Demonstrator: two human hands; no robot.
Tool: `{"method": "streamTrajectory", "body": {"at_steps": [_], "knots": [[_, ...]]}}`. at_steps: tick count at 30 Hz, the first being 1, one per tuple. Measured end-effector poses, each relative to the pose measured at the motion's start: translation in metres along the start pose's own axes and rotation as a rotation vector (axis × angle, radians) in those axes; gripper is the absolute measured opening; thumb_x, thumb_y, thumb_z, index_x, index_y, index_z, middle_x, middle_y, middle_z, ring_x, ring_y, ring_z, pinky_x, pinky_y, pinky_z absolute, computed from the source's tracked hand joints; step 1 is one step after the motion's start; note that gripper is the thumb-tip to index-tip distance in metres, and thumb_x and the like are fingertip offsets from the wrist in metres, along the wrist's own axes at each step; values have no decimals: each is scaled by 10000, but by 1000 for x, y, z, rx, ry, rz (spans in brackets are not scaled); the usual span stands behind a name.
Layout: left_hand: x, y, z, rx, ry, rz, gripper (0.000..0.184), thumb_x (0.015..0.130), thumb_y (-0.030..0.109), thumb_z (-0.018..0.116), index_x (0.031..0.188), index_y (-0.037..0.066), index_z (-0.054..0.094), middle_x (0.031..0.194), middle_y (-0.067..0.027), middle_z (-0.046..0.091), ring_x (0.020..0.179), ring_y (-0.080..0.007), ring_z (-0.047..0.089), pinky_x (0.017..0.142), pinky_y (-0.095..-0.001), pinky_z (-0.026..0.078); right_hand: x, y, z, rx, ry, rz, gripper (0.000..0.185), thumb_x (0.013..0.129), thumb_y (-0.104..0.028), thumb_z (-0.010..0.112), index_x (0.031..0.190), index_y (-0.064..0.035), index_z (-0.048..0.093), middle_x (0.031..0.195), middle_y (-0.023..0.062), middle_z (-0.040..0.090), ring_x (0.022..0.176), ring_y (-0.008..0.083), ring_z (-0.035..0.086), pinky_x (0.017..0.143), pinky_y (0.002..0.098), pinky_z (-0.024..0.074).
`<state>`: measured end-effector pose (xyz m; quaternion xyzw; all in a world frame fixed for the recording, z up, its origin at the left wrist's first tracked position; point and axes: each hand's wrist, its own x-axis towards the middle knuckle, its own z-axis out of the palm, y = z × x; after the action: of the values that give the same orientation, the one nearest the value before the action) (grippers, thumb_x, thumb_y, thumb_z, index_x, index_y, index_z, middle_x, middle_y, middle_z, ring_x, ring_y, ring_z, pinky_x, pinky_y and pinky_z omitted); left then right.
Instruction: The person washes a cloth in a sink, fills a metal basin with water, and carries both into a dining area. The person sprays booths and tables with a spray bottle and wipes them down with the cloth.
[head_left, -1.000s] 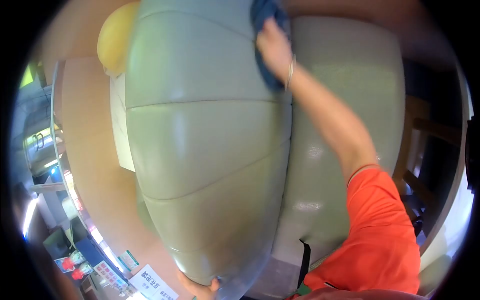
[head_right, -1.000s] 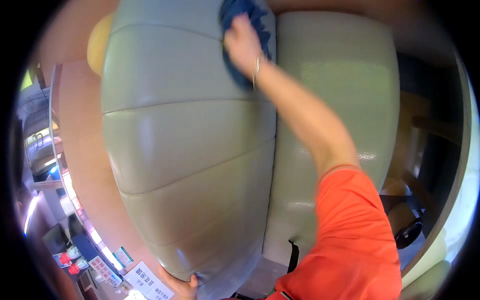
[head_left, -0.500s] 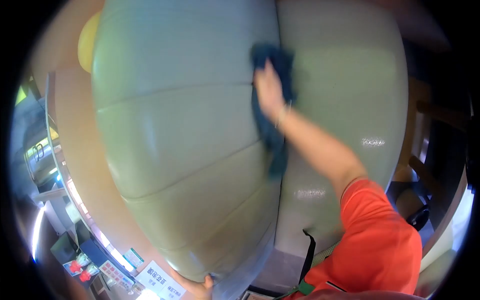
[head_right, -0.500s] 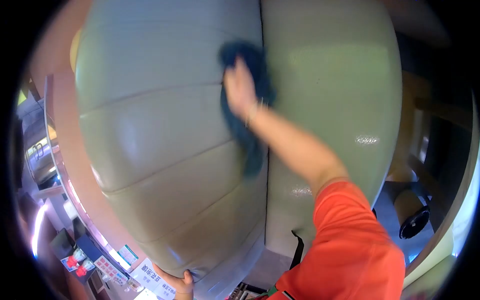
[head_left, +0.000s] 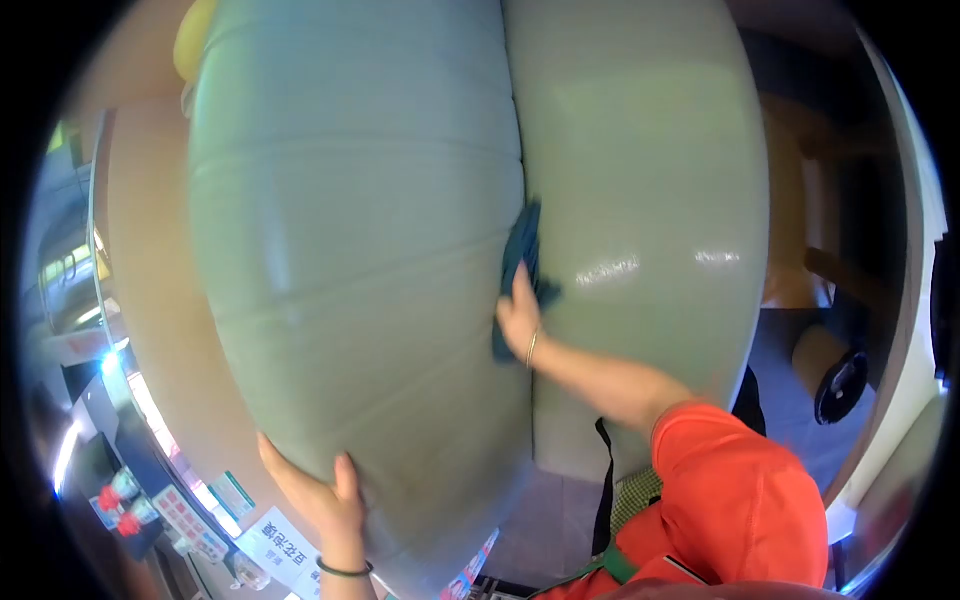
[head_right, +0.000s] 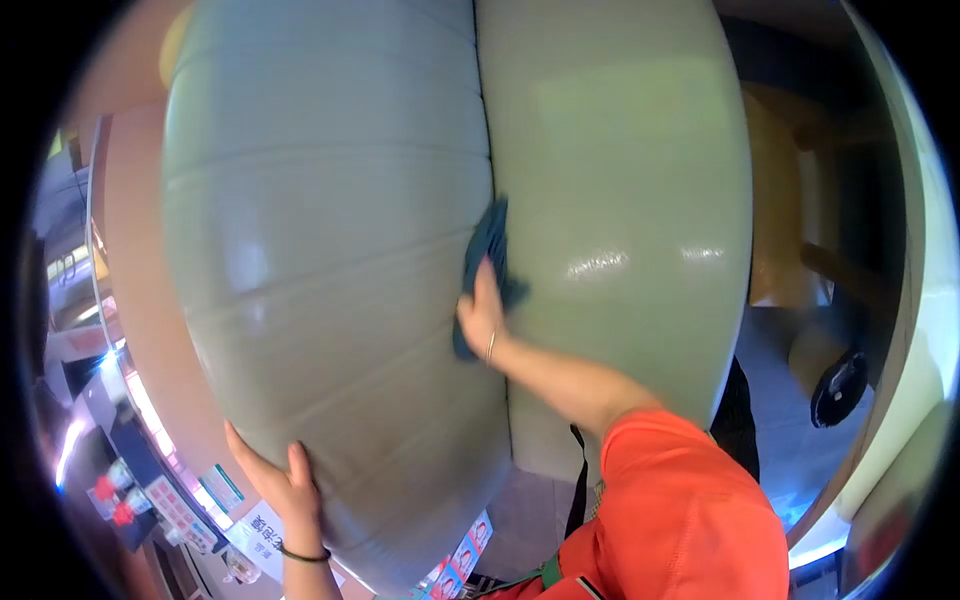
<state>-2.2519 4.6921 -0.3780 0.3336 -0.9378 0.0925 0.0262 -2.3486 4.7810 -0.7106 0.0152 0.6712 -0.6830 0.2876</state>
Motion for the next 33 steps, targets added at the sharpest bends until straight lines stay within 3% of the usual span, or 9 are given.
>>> {"method": "streamTrajectory", "body": {"at_steps": [6, 8, 9, 11, 15, 18, 25, 30, 33], "knots": [[-3, -6, 0, -22, 78, 109, 710, 786, 233, 577, 1335, -37, 218, 1354, -208, 291, 1254, -332, 287, 1033, -380, 226, -238, 0, 13, -165, -812, -38, 607, 692, -84, 517, 1261, 49, 351, 1278, 252, 356, 1241, 400, 277, 1033, 476, 200], [-7, -7, 0, -36, 87, 96, 713, 789, 248, 578, 1336, -35, 218, 1352, -206, 294, 1252, -334, 290, 1029, -382, 233, -203, -34, 32, -137, -246, -922, 498, 716, -114, 536, 1187, 19, 446, 1220, 227, 424, 1180, 401, 345, 1006, 482, 236], [-5, -6, -1, -42, 87, 94, 717, 793, 262, 579, 1336, -33, 217, 1350, -205, 298, 1250, -336, 294, 1025, -384, 239, -186, -42, 51, -194, -345, -658, 416, 762, -140, 504, 1154, -5, 471, 1251, 224, 400, 1200, 388, 329, 1004, 517, 223], [-4, -6, -2, -40, 79, 87, 722, 789, 265, 581, 1337, -32, 215, 1348, -206, 299, 1246, -339, 298, 1020, -385, 247, -116, -60, 73, -510, -101, -931, 320, 825, -251, 460, 1028, -15, 529, 599, 141, 577, 506, 354, 544, 889, 563, 345], [5, -7, -3, -40, 66, 74, 753, 765, 273, 602, 1333, -34, 214, 1335, -219, 308, 1229, -355, 316, 1005, -400, 266, 87, -171, 69, -401, 522, -1118, 347, 854, -221, 414, 1031, 73, 459, 1062, 274, 485, 990, 402, 450, 849, 529, 339], [9, -9, -5, -59, 55, 64, 767, 750, 265, 616, 1329, -40, 217, 1327, -225, 314, 1224, -362, 320, 1000, -410, 269, 149, -266, 37, -60, 251, -672, 377, 853, -204, 450, 1163, 11, 455, 1244, 294, 391, 1155, 430, 366, 986, 446, 271], [10, -16, -6, -147, 57, 104, 698, 852, 394, 471, 1333, -39, 209, 1343, -221, 299, 1232, -358, 311, 1007, -409, 253, -50, -179, 62, -227, -289, -1174, 478, 764, -220, 518, 1178, 8, 446, 1346, 230, 302, 1262, 439, 227, 1035, 542, 136], [-12, -27, -28, -1044, 133, -223, 589, 919, 384, 335, 1357, 11, 212, 1388, -164, 271, 1300, -276, 238, 1050, -405, 173, -191, -102, 45, -548, -1380, -1069, 424, 709, -257, 541, 1099, -93, 564, 1123, 130, 537, 840, 285, 573, 830, 497, 403], [-97, -38, -75, -654, 42, -23, 640, 896, 388, 398, 1340, -34, 215, 1391, -175, 263, 1303, -304, 219, 1052, -425, 156, -109, -148, 54, -516, -830, -1473, 119, 679, -249, 523, 595, -185, 579, 719, 41, 599, 733, 257, 589, 926, 557, 335]]}}
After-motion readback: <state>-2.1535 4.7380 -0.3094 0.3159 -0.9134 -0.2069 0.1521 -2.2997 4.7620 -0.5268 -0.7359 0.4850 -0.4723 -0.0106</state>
